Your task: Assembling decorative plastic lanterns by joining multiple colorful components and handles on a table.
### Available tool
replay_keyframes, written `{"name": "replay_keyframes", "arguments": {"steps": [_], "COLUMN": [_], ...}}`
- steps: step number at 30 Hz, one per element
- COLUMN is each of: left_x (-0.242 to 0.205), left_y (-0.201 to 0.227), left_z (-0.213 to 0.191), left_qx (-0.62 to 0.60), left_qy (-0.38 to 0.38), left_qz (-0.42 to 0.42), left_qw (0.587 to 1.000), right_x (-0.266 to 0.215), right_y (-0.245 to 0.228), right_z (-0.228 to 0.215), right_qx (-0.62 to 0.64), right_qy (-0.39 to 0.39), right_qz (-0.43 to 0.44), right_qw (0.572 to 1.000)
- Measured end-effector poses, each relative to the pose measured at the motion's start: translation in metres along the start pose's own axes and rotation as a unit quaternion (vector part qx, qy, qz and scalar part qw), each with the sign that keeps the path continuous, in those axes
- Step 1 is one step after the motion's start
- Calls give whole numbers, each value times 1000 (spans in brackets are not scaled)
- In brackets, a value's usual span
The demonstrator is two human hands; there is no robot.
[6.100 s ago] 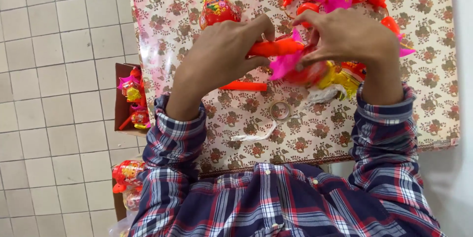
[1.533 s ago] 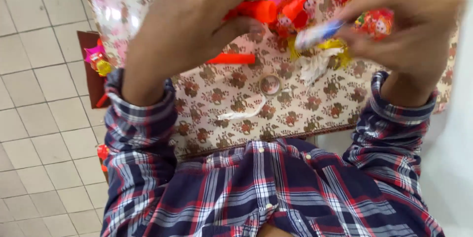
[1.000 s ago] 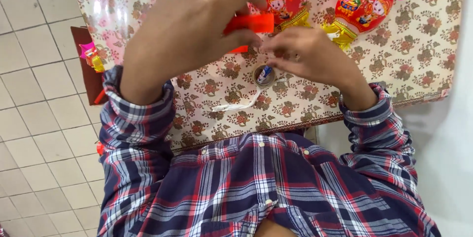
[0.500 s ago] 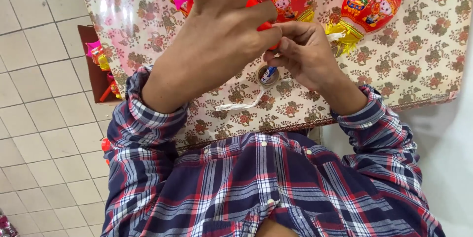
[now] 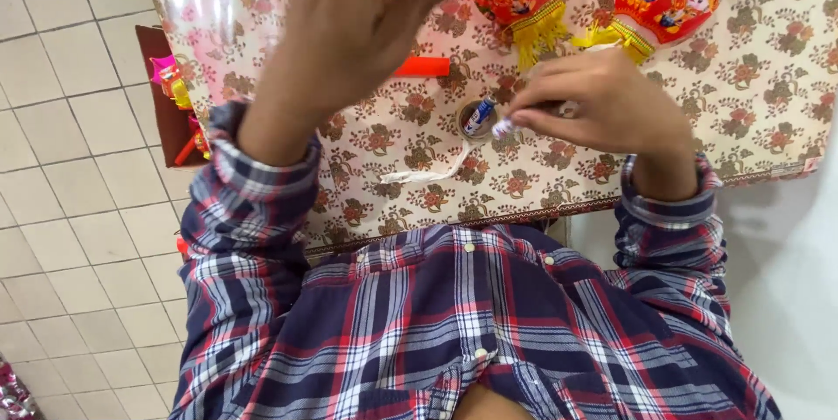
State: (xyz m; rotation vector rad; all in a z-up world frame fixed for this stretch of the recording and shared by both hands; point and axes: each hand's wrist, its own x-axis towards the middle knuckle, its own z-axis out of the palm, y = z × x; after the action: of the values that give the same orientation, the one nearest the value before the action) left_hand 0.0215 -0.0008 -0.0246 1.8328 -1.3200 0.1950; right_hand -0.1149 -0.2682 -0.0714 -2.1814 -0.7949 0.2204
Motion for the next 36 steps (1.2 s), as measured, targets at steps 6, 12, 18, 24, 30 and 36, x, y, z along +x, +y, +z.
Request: {"name": "replay_keyframes", "arguments": {"steps": [6, 12, 18, 24, 30, 36], "left_x": [-8, -25, -53, -64, -73, -73], "left_y": [-5, -23, -32, -26, -27, -27], "left_z": [26, 37, 58, 63, 63, 59], "left_qx": [-92, -72, -71, -75, 34, 77], "left_qy": [69, 144, 148, 113, 56, 34], "left_qz": [3, -35, -131, -118, -105, -88], "left_qw": [993, 986, 978, 984, 992, 993], "right_x": [4, 8, 35, 52, 53, 51], "right_y": [6, 4, -17, -7, 9, 5], "right_z": [28, 26, -33, -50, -27, -13], "right_qx": [-83, -150, -375, -405, -380, -347], "right_qy": [-46, -3, 161, 98, 136, 168], "right_qz": [105, 71, 95, 65, 37, -23], "right_qw": [990, 986, 908, 906, 914, 922]}}
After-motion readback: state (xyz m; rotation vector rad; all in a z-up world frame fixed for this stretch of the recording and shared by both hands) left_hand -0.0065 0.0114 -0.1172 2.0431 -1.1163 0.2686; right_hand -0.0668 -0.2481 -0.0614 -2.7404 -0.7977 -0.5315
